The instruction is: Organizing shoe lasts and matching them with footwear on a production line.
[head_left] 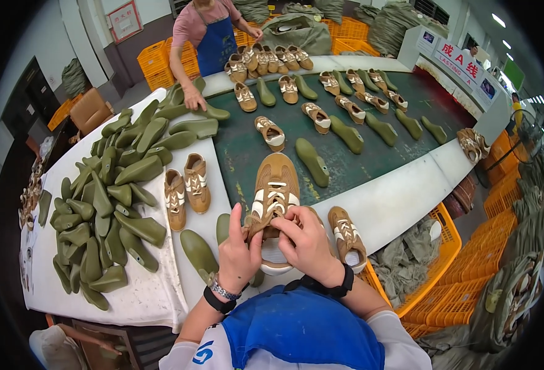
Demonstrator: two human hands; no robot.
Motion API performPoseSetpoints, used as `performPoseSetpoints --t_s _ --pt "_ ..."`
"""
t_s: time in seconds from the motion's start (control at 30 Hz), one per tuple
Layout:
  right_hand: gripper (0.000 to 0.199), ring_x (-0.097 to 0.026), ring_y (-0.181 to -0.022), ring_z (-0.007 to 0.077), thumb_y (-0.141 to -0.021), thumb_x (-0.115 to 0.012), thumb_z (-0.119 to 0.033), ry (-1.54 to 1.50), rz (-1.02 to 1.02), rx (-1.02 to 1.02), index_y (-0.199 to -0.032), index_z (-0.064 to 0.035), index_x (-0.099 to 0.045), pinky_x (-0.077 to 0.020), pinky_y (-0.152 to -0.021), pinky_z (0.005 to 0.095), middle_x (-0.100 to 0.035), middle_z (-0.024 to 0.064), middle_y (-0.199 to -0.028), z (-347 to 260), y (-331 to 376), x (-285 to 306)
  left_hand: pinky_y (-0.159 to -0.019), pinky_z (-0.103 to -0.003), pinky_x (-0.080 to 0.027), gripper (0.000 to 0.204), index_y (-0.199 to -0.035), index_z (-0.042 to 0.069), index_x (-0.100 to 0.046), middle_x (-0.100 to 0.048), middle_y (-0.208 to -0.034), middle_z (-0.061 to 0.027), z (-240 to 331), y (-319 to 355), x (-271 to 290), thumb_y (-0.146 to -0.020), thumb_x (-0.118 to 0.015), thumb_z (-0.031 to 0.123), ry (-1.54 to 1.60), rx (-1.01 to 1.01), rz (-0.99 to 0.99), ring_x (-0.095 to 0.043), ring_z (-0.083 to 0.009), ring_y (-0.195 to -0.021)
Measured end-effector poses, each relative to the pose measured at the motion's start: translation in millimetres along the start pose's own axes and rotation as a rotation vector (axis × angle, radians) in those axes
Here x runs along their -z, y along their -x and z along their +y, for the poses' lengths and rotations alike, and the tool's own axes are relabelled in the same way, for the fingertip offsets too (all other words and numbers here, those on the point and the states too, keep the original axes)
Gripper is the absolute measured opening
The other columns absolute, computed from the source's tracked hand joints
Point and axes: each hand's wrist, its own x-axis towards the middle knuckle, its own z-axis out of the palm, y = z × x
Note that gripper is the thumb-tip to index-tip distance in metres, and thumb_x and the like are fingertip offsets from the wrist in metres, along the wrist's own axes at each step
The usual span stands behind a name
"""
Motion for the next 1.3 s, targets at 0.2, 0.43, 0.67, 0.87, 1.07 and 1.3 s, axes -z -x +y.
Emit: performPoseSetpoints --t_s 0.2,0.43,0.67,0.87,1.07,1.3 --pt "0.015 -0.049 -0.079 0.0259 -0.066 -0.058 0.002 -0.213 -0.219 0.017 -0.078 -0.0073 -0.059 -0.0424 -0.066 0.0336 -0.044 0.0093 -0.085 4 -1 8 -0.058 -0.034 -0.05 0.063 -0.136 -0.005 -0.021 -0.065 -0.078 -0.0165 2 -9 6 -0.083 -0.056 0.004 -0.004 -0.037 0.111 -0.064 -0.0304 -0.065" --pt "0.016 -0.049 -0.082 0.0259 -0.069 -0.06 0.0 -0.255 -0.271 0.059 -0.082 -0.0076 -0.06 -0.0427 -0.07 0.0347 -0.046 0.01 -0.091 16 3 8 -0.058 -0.034 -0.05 0.061 -0.137 0.0 -0.02 -0.066 -0.079 -0.0148 -2 -15 10 -0.086 -0.052 0.006 0.06 0.115 0.108 -0.065 -0.0302 -0.067" --pt "0.036 -0.057 -0.07 0.021 -0.073 -0.07 -0.014 -0.125 -0.074 0.045 -0.107 -0.0086 -0.059 -0.0483 -0.06 0.0299 -0.053 0.008 -0.096 10 7 5 -0.051 -0.038 -0.048 0.059 -0.136 0.002 -0.026 -0.064 -0.075 -0.0142 -15 -18 15 -0.083 -0.053 0.005 -0.168 0.074 0.05 -0.062 -0.0314 -0.06" --pt "0.029 -0.062 -0.07 0.0219 -0.075 -0.07 -0.021 -0.14 -0.388 0.047 -0.099 -0.0077 -0.061 -0.0501 -0.059 0.0293 -0.058 0.0079 -0.088 7 18 -10 -0.049 -0.039 -0.046 0.057 -0.136 0.004 -0.028 -0.062 -0.071 -0.0157 -26 -18 11 -0.084 -0.053 0.009 -0.316 0.135 -0.021 -0.059 -0.0339 -0.057" --pt "0.029 -0.061 -0.077 0.0289 -0.078 -0.065 -0.028 -0.17 -0.516 -0.101 -0.096 -0.0068 -0.058 -0.0489 -0.065 0.0368 -0.058 0.0101 -0.09 49 7 -15 -0.059 -0.044 -0.047 0.054 -0.132 0.004 -0.034 -0.061 -0.075 -0.0192 -51 -2 20 -0.084 -0.056 0.018 -0.09 0.234 -0.215 -0.059 -0.0377 -0.069" --pt "0.042 -0.06 -0.083 0.0341 -0.073 -0.067 -0.038 0.032 -0.677 -0.29 -0.093 -0.0028 -0.057 -0.0472 -0.072 0.0404 -0.062 0.0172 -0.087 105 -38 -19 -0.074 -0.042 -0.046 0.05 -0.116 0.0 -0.049 -0.06 -0.086 -0.0203 -123 77 53 -0.075 -0.066 0.023 -0.327 0.249 -0.452 -0.057 -0.0368 -0.084"
